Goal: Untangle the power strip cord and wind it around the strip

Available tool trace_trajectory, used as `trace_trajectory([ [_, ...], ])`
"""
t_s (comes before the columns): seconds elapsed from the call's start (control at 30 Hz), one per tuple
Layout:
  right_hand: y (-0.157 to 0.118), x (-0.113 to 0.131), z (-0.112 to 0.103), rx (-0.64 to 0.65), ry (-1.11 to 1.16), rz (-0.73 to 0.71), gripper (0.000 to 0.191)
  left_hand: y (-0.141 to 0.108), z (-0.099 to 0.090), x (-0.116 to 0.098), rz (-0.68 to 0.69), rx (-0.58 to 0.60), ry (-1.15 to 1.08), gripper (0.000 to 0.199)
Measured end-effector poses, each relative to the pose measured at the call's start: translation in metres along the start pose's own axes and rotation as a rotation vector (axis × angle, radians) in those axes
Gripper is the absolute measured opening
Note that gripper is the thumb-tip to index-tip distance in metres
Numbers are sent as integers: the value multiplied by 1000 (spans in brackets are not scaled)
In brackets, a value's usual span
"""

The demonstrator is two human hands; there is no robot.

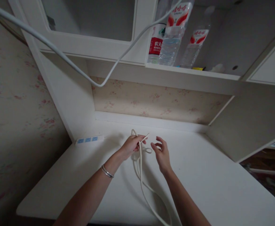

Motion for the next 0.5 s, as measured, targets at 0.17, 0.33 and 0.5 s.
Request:
trace_trajectory([
  [0.17,14,-33,36,199,-254,-17,70,-6,7,-3,14,102,37,29],
  [0.33,17,-42,77,508,-353,-95,47,-12,-6,-6,-6,70,22,29],
  [0.5,34,-45,54,455,-462,-75,50,-16,-39,-9,-32,7,96,34],
])
Point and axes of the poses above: each hand's wrist, its own y-axis towards the middle knuckle, its own z-axis out of the palm, x = y × z, the point moved 9 cm from there along y, towards the middle knuckle, and after that the axes turned 3 degrees about -y, right-handed, at the moved point
